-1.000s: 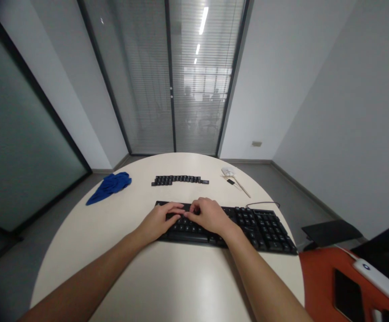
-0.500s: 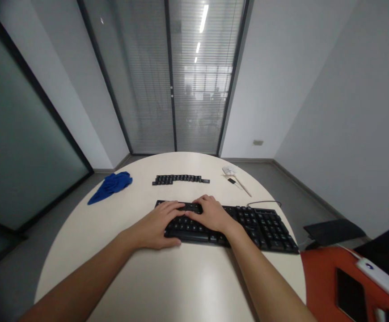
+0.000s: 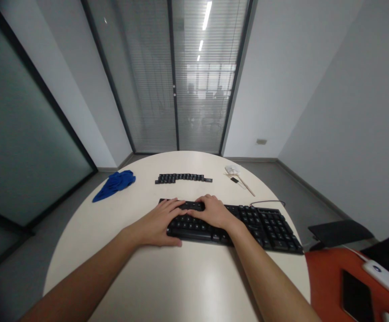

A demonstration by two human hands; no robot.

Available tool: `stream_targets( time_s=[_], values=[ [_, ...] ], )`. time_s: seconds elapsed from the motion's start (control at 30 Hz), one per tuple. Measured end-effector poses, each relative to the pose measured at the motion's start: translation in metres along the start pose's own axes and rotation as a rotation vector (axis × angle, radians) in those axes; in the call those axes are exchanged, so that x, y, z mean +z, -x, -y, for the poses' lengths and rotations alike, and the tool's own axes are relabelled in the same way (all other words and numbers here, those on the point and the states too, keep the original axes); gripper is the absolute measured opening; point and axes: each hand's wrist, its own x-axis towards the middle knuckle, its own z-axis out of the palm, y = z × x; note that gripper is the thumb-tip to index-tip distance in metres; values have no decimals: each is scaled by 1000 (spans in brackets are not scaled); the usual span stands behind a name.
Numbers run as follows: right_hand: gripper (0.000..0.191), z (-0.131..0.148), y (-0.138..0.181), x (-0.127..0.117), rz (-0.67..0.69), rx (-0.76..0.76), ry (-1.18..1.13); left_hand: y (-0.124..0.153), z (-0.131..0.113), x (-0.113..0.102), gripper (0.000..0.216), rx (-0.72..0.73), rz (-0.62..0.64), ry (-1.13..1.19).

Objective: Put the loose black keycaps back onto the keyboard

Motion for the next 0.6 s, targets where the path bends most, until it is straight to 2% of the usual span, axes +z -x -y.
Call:
stream_targets(
  time_s=[0.37,0.6],
  values=[
    [59,-3,-5,2,23,28,9,2,1,0,87,-11,14,-41],
    [58,-3,-1,2,8,10,15,2,5,5,87,29,-31,-23]
  ],
)
